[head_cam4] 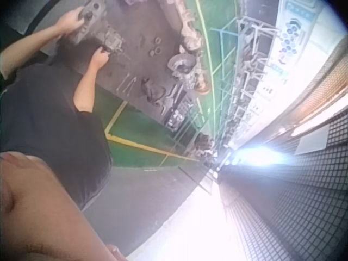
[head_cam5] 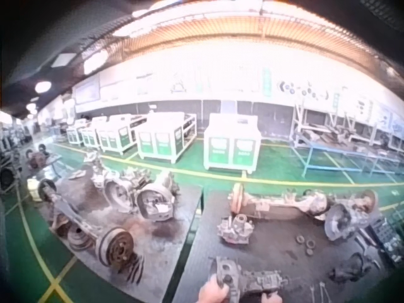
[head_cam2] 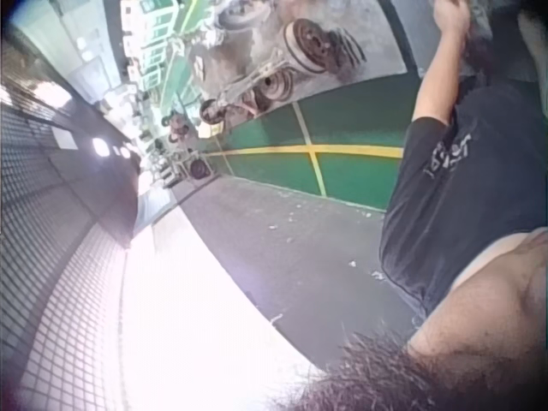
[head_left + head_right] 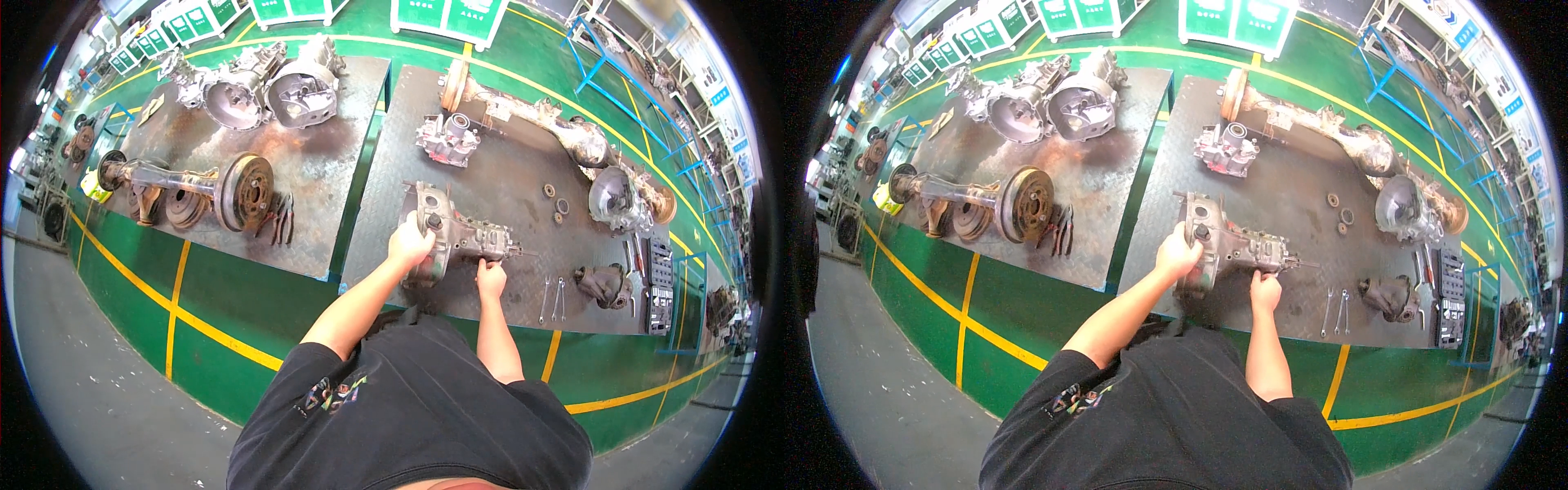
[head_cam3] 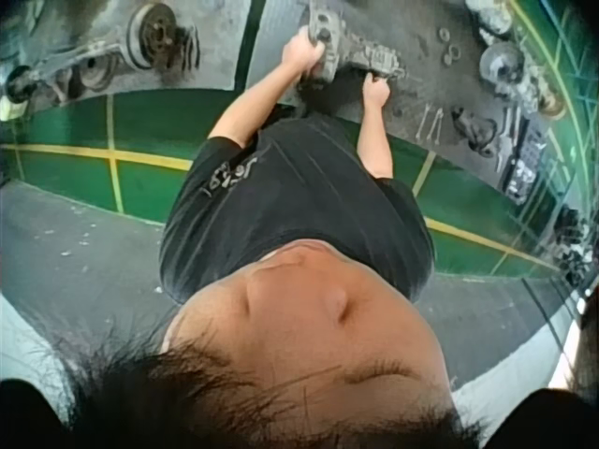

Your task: Disassemble a vehicle transmission component on a workbench.

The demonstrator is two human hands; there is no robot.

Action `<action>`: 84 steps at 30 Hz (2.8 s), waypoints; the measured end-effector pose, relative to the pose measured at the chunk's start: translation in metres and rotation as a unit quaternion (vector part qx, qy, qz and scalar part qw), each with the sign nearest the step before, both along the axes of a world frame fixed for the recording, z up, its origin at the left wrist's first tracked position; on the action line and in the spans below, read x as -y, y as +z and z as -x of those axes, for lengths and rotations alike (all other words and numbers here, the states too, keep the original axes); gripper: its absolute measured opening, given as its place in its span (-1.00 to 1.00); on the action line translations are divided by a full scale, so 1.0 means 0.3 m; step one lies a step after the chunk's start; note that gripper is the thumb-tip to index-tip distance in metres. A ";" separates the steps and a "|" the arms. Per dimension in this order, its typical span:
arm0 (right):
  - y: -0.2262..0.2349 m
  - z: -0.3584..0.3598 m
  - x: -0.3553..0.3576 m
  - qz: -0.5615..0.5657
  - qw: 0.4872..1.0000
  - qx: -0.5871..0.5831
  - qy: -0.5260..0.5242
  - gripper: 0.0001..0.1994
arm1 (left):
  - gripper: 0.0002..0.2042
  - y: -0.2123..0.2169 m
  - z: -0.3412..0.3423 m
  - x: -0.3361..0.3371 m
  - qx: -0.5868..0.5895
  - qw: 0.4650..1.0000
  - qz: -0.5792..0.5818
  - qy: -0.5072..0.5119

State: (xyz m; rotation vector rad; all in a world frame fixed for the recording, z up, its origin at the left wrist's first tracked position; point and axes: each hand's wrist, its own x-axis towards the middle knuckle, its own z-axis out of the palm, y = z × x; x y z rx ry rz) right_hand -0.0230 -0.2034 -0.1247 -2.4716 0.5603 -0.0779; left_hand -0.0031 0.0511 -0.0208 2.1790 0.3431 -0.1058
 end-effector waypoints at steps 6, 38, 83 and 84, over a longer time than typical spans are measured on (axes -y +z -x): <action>-0.057 -0.001 0.028 0.013 0.999 0.025 0.045 -0.67 | -0.49 -0.008 -0.001 0.007 0.009 1.000 -0.007 -0.007; -0.026 -0.020 0.039 0.124 0.989 -0.011 0.085 -0.67 | -0.43 -0.015 0.000 -0.004 0.005 1.000 0.009 -0.014; -0.036 -0.029 0.070 0.037 0.995 -0.015 0.090 -0.68 | -0.47 0.012 -0.006 0.007 -0.013 1.000 -0.012 -0.017; -0.034 -0.029 0.065 0.036 0.995 -0.015 0.089 -0.68 | -0.47 0.014 -0.005 0.005 -0.013 1.000 -0.013 -0.018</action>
